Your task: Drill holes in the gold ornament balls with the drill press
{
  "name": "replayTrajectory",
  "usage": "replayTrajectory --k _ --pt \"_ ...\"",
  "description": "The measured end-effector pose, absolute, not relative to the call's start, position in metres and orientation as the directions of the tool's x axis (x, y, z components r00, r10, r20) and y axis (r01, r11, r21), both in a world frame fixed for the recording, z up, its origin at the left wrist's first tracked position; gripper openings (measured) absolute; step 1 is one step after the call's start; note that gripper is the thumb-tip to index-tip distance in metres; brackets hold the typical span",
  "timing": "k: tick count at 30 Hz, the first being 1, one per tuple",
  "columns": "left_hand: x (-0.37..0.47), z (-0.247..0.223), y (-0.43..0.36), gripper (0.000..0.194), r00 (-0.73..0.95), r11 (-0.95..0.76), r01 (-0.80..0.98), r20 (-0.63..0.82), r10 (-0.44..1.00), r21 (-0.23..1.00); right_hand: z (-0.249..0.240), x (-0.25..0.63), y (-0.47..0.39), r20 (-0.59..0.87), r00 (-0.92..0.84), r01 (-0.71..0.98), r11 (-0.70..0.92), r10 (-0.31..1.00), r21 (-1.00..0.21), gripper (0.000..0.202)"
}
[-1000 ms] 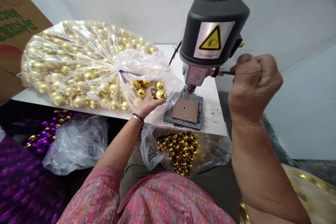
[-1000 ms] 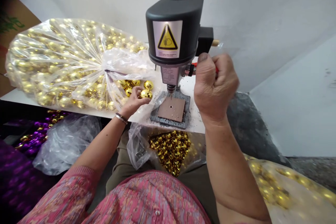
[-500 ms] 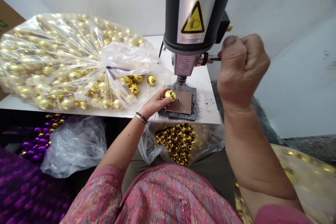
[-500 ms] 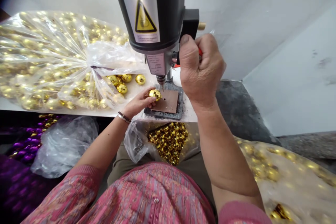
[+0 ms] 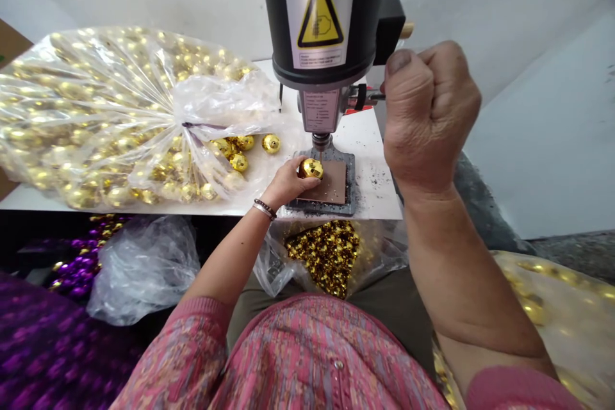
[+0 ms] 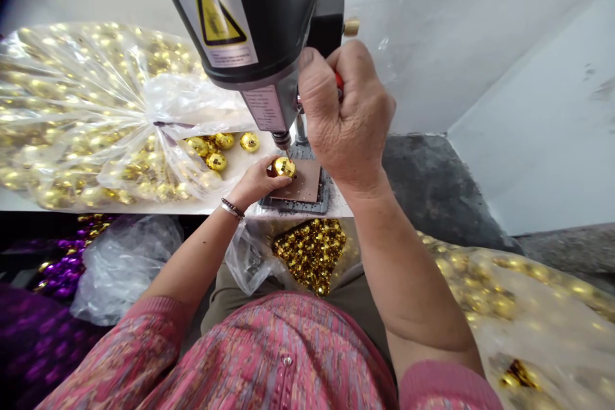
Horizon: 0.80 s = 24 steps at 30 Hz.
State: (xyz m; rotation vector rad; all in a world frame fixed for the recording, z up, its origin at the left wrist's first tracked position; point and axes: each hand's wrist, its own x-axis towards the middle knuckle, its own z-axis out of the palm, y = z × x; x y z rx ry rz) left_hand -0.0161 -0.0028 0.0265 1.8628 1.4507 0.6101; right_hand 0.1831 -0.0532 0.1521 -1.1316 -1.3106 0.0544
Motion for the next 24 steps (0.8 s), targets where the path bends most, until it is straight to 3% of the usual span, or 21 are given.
replayTrajectory --k 7,17,21,24 --pt "-0.014 0.026 -0.001 0.066 0.291 -0.168 0.623 -0.027 0.956 0.764 0.152 0.182 -0.053 0.729 0.342 0.532 0.517 0.593 -0.671 0.041" --pt "-0.017 0.029 0.004 0.048 0.314 -0.082 0.567 -0.123 0.941 0.819 0.148 0.185 -0.047 0.78 0.315 0.561 0.556 0.541 -0.613 0.041" --pt "-0.019 0.029 0.011 0.057 0.335 -0.104 0.563 -0.111 0.936 0.82 0.153 0.183 -0.048 0.722 0.325 0.577 0.477 0.611 -0.663 0.041" --pt "-0.019 0.03 0.014 0.051 0.38 -0.14 0.585 -0.117 0.918 0.799 0.158 0.184 -0.048 0.707 0.322 0.585 0.454 0.63 -0.672 0.047"
